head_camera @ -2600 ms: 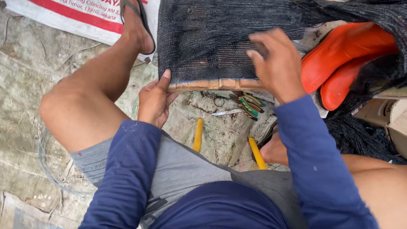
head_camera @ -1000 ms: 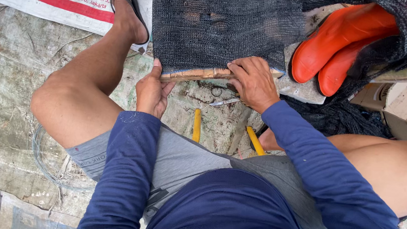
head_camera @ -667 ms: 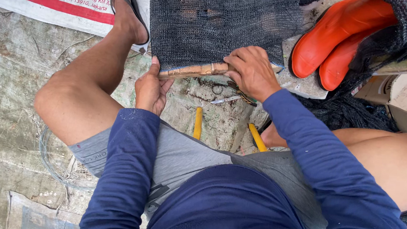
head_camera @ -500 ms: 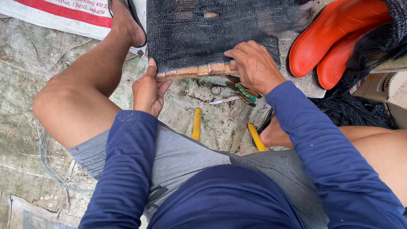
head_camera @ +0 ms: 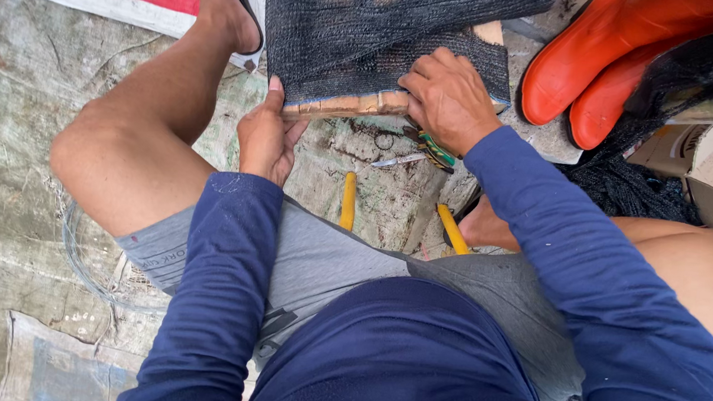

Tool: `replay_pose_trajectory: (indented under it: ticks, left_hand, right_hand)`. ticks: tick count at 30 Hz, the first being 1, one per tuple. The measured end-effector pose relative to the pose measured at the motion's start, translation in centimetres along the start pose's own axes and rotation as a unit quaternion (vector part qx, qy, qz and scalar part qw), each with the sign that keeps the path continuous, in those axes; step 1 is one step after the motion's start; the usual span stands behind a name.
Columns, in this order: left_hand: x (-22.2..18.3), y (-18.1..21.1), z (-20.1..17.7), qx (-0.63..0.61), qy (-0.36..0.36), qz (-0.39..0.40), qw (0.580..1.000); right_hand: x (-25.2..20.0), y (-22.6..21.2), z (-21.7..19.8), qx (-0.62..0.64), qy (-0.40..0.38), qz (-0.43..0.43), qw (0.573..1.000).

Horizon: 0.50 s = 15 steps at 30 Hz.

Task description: The person sits on the ground and repairs a black mesh net by hand. They fold and align the net edges, then use a hammer to drive small nails or staples into a wooden frame to secure the net in place.

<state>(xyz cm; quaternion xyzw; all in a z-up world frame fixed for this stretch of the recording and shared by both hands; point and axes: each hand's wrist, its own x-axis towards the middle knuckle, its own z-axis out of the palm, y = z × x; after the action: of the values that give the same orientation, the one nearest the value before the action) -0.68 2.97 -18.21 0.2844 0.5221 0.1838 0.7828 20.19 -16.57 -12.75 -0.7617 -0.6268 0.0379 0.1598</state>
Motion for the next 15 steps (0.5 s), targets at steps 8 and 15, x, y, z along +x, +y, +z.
replay_pose_trajectory:
  ticks: [8,15]
  left_hand:
    - [-0.6,0.3,0.3,-0.013,-0.009,0.006,1.000]
    - [-0.7,0.4,0.5,-0.019,-0.015,-0.005,1.000]
  right_hand:
    - [-0.5,0.1,-0.1,0.014,0.039,-0.019,0.999]
    - [-2.5,-0.2,0.5,0.037,0.029,-0.021,0.999]
